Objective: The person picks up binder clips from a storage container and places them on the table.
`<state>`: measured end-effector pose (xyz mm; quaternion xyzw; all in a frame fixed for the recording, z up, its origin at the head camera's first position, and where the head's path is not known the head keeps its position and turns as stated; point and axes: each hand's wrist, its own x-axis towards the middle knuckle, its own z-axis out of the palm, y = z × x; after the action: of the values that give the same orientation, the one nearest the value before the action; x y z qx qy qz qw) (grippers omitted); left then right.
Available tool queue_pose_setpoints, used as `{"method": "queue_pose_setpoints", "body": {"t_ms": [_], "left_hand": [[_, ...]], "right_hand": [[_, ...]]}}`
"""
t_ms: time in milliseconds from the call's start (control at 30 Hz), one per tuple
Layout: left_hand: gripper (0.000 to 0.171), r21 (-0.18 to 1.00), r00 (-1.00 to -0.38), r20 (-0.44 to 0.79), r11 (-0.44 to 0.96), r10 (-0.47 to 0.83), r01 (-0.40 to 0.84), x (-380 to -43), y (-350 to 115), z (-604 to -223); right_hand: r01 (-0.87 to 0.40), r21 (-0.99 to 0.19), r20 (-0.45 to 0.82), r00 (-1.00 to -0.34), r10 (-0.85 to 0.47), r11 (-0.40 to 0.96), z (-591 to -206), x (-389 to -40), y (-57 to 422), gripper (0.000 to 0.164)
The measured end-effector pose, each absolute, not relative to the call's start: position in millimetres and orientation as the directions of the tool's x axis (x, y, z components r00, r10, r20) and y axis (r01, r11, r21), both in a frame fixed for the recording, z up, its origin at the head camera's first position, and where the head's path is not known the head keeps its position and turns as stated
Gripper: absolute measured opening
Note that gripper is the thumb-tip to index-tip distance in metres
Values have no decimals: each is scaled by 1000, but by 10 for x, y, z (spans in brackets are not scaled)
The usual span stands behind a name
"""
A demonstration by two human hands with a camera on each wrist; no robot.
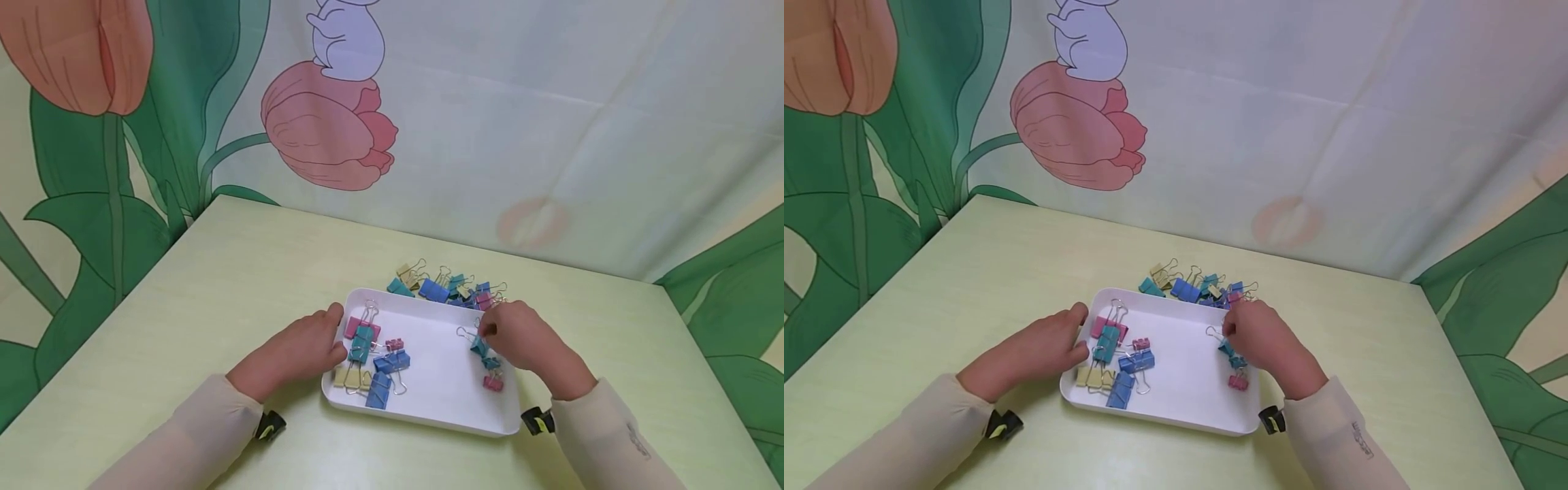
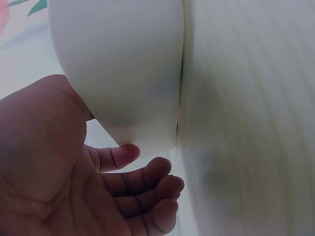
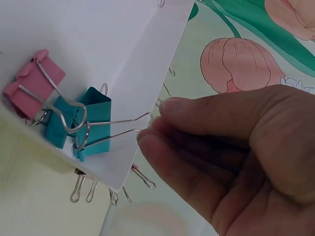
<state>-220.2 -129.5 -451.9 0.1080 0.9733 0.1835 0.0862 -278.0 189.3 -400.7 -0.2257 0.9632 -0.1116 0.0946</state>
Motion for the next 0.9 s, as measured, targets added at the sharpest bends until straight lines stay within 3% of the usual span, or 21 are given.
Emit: {"method": "queue_pose_setpoints", "body": {"t_ms": [900], "left_hand": [[41,378,-964,-114,908,239,180,-2229,-1284,-4572]], "right_hand": [[-390,-268,-226,-863,-451,881,-4176,-2571,1958,12]]}}
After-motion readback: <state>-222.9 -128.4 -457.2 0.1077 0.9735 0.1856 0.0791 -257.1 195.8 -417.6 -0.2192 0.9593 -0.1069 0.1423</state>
